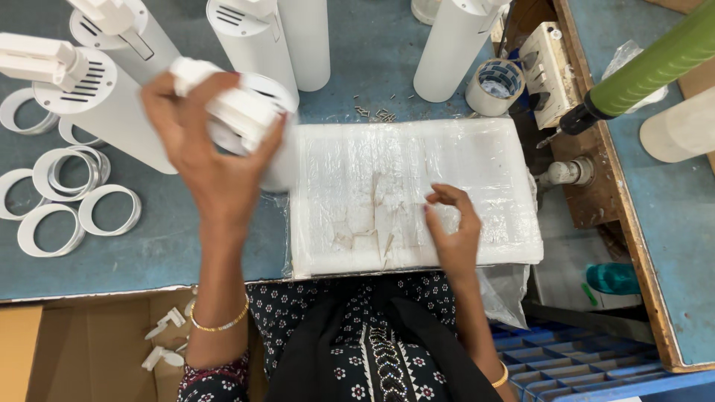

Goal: The person assembles white cylindrical plastic housings by securing a vented top piece with a screwdriver, inserting a circular ring into the base, and placing the finished units into a blue crate. The process is repeated for multiple units.

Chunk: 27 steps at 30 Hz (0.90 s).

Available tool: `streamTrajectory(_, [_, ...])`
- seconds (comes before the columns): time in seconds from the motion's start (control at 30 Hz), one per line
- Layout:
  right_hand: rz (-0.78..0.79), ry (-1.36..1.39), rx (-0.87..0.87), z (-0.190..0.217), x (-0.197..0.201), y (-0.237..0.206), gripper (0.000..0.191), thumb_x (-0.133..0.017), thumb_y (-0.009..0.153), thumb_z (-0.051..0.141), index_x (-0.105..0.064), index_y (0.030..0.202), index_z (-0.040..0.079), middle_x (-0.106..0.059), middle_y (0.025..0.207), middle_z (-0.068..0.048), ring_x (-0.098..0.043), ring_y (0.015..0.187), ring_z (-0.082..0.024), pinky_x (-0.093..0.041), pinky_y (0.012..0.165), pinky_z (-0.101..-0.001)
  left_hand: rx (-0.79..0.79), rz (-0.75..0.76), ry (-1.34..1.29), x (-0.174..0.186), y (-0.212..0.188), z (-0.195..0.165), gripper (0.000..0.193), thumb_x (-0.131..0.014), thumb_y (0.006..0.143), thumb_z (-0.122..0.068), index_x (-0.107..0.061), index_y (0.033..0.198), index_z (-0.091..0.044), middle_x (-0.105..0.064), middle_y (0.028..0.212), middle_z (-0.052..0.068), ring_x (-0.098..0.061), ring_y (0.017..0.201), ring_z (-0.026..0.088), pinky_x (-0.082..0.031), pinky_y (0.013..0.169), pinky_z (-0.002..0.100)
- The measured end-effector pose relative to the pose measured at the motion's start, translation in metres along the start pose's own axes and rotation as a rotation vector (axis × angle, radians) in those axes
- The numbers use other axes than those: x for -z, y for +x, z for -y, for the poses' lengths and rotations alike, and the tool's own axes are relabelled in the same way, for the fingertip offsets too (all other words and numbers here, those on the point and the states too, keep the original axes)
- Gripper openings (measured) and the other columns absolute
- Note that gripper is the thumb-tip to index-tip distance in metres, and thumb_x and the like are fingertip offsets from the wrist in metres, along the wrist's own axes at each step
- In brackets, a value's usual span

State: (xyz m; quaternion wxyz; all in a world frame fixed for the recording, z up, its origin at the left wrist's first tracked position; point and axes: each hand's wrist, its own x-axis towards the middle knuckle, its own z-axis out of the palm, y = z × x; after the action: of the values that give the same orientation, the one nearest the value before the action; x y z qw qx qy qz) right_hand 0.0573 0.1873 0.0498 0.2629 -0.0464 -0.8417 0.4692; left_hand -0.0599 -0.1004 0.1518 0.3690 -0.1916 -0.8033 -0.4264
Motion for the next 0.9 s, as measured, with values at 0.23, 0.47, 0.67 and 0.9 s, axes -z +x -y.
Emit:
streamTrajectory(0.23, [0.161, 0.252, 0.102, 0.024, -0.037, -0.006, 0.108, -0.093, 0.066, 0.024, -0.024, 0.145, -0.004, -0.044, 0.138, -0.019, -0.050, 0.128, -0.026, -0.046, 0.104, -0.0419, -0.014, 0.398, -0.490, -0.040, -0.013, -0.071, 0.059, -0.097, 0.078, -0.029, -0.066, 0.126, -0.016, -0.049, 0.139, 0.012, -0.058, 0.133, 0.029, -0.056, 0.111, 0.039])
streamTrajectory(0.47, [0.153, 0.243, -0.308, -0.038, -0.040, -0.031, 0.070, -0.091, 0.070, 0.024, -0.057, 0.125, -0.002, -0.071, 0.108, -0.014, -0.071, 0.098, -0.020, -0.059, 0.087, -0.0353, -0.471, 0.476, -0.285, -0.066, 0.006, -0.080, 0.068, -0.085, 0.089, -0.043, -0.063, 0.141, -0.004, -0.047, 0.154, 0.023, -0.042, 0.148, 0.037, -0.043, 0.124, 0.053])
streamTrajectory(0.67, [0.078, 0.152, -0.003, -0.052, -0.049, -0.045, 0.086, -0.092, 0.071, 0.021, -0.045, 0.137, -0.007, -0.064, 0.121, -0.013, -0.065, 0.111, -0.021, -0.053, 0.099, -0.0372, -0.842, 0.378, -0.044, -0.068, 0.013, -0.066, 0.055, -0.077, 0.105, -0.043, -0.067, 0.130, 0.004, -0.064, 0.137, 0.020, -0.058, 0.137, 0.034, -0.047, 0.121, 0.047])
streamTrajectory(0.9, [0.021, 0.055, 0.029, -0.055, -0.058, -0.045, 0.120, -0.098, 0.068, 0.016, -0.012, 0.151, -0.003, -0.059, 0.124, -0.011, -0.064, 0.113, -0.026, -0.044, 0.114, -0.0396, -0.817, 0.332, -0.126, -0.075, 0.019, -0.062, 0.054, -0.077, 0.104, -0.046, -0.067, 0.122, 0.004, -0.065, 0.129, 0.019, -0.062, 0.128, 0.034, -0.049, 0.117, 0.046])
